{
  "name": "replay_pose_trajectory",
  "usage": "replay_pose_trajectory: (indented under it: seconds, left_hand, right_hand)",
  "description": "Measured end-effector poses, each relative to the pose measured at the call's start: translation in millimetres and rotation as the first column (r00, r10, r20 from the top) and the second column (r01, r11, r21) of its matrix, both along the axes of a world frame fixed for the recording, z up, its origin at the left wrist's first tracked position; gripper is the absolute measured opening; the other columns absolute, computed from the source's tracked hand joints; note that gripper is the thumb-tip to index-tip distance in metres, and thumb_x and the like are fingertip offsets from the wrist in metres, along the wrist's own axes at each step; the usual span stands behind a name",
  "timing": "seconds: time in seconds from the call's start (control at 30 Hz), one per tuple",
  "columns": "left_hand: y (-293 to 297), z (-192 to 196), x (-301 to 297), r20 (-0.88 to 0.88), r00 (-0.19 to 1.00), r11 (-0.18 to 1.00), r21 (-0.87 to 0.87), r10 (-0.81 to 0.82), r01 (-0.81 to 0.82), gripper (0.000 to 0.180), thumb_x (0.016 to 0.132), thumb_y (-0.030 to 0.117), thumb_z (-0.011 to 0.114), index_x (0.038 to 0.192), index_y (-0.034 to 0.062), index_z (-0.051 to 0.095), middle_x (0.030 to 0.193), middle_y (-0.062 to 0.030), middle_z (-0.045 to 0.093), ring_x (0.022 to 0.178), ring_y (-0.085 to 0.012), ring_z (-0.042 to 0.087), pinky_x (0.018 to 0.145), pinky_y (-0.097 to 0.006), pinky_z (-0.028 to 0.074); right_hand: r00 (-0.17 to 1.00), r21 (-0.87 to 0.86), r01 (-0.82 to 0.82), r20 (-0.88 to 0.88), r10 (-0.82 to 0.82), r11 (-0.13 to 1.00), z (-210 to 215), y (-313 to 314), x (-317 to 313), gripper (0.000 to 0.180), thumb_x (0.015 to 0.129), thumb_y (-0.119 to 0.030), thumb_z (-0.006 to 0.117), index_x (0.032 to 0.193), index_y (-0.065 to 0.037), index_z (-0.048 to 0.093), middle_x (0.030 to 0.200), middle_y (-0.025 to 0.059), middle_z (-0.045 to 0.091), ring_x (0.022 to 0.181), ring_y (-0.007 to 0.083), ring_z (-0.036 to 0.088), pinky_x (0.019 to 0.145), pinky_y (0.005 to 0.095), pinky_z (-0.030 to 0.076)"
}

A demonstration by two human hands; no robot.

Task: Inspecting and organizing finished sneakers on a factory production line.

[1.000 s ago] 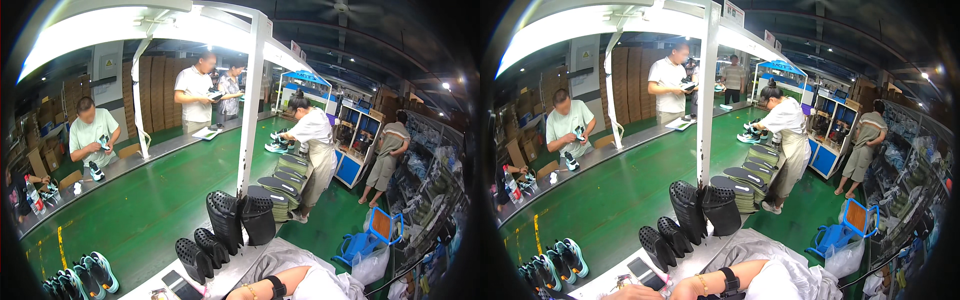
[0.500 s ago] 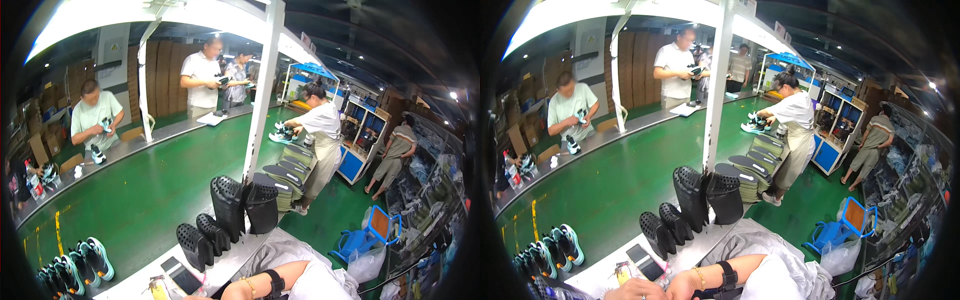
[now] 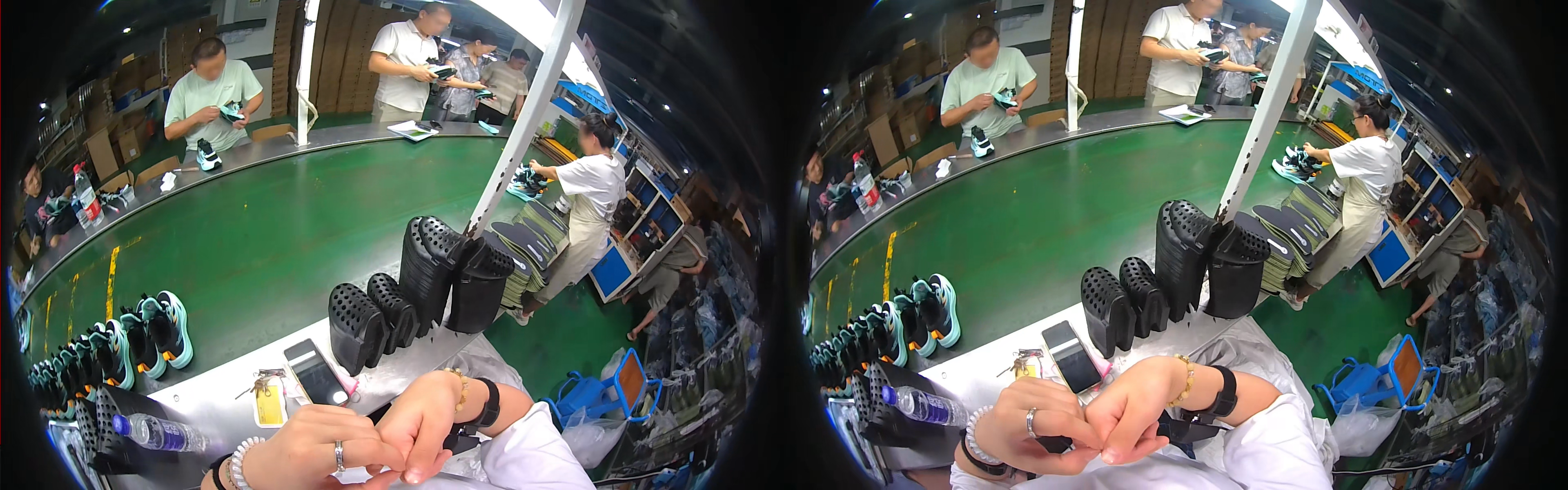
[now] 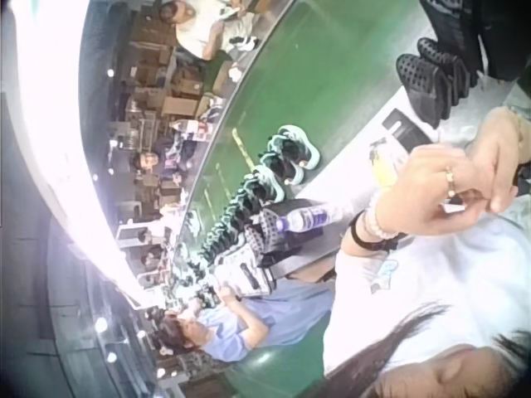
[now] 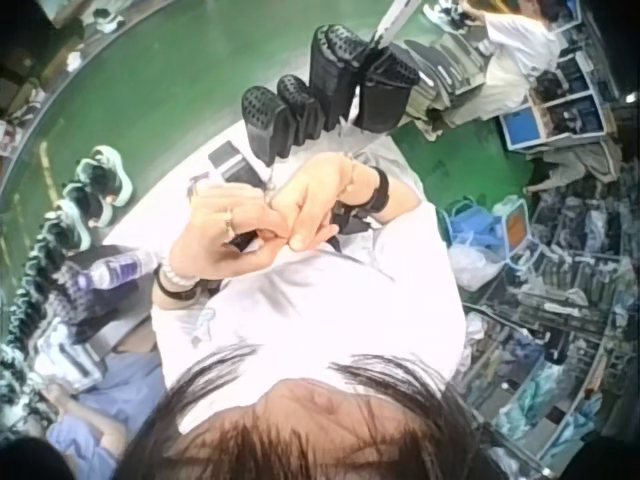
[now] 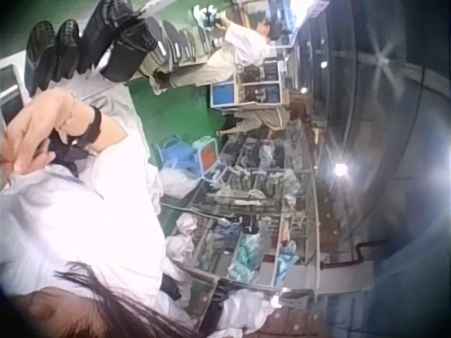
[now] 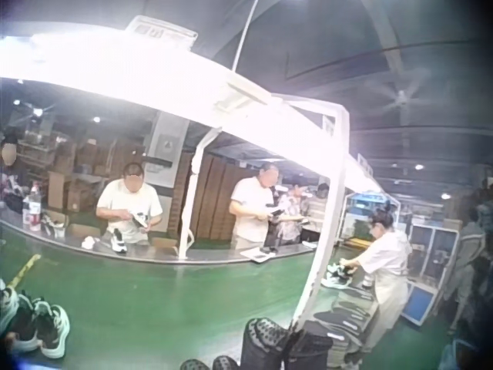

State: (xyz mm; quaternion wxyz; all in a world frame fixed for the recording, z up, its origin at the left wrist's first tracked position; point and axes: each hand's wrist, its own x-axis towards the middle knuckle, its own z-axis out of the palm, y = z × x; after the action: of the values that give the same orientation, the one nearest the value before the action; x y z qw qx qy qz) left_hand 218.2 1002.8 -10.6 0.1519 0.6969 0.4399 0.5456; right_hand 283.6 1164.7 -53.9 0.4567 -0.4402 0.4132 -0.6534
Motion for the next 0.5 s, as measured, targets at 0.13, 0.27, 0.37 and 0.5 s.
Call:
replay_pose_trajectory:
  seconds: [0.13,0.27,0.37,0.5]
  left_hand:
    - [-2,1,1,-0.026,0.999,0.999,0.025,-0.043,0.043,0.019,0.064,-0.002,0.072,0.08,0.0026,0.064,0.06,-0.0057,0.058,0.048,-0.0186,0.053,0.044,-0.028,0.038]
    - [-5,4,4,-0.047,0.998,0.998,0.043,-0.049,0.051,0.016,0.066,-0.002,0.07,0.079,0.0033,0.063,0.058,-0.0042,0.055,0.046,-0.0182,0.051,0.043,-0.028,0.037]
    - [-9,6,5,-0.046,0.999,0.993,0.117,-0.014,0.019,0.016,0.063,-0.001,0.068,0.074,0.0058,0.058,0.062,-0.0059,0.053,0.054,-0.0228,0.053,0.047,-0.031,0.04]
    - [-14,9,1,-0.204,0.978,0.991,0.117,-0.035,0.06,0.019,0.064,0.0,0.069,0.079,0.0036,0.059,0.066,-0.0059,0.055,0.055,-0.0213,0.054,0.047,-0.03,0.04]
  right_hand:
    - [0.994,0.01,-0.113,-0.006,0.113,0.994,3,-6,-3,0.055,0.099,-0.022,0.036,0.047,-0.006,0.047,0.045,-0.0002,0.046,0.04,0.0083,0.036,0.041,0.0227,0.032]
    - [0.981,-0.081,-0.186,-0.067,0.181,0.979,5,-15,-6,0.055,0.099,-0.02,0.035,0.047,-0.007,0.045,0.045,-0.0006,0.045,0.042,0.0085,0.038,0.042,0.0235,0.032]
    - [0.969,-0.032,-0.246,-0.016,0.246,0.969,4,-18,-5,0.055,0.099,-0.021,0.035,0.047,-0.007,0.044,0.044,-0.0005,0.044,0.041,0.0092,0.039,0.042,0.0239,0.033]
    - [0.975,-0.061,-0.221,-0.029,0.22,0.973,-2,-19,-3,0.054,0.099,-0.021,0.034,0.048,-0.007,0.044,0.045,0.0002,0.046,0.04,0.0076,0.038,0.04,0.0223,0.031]
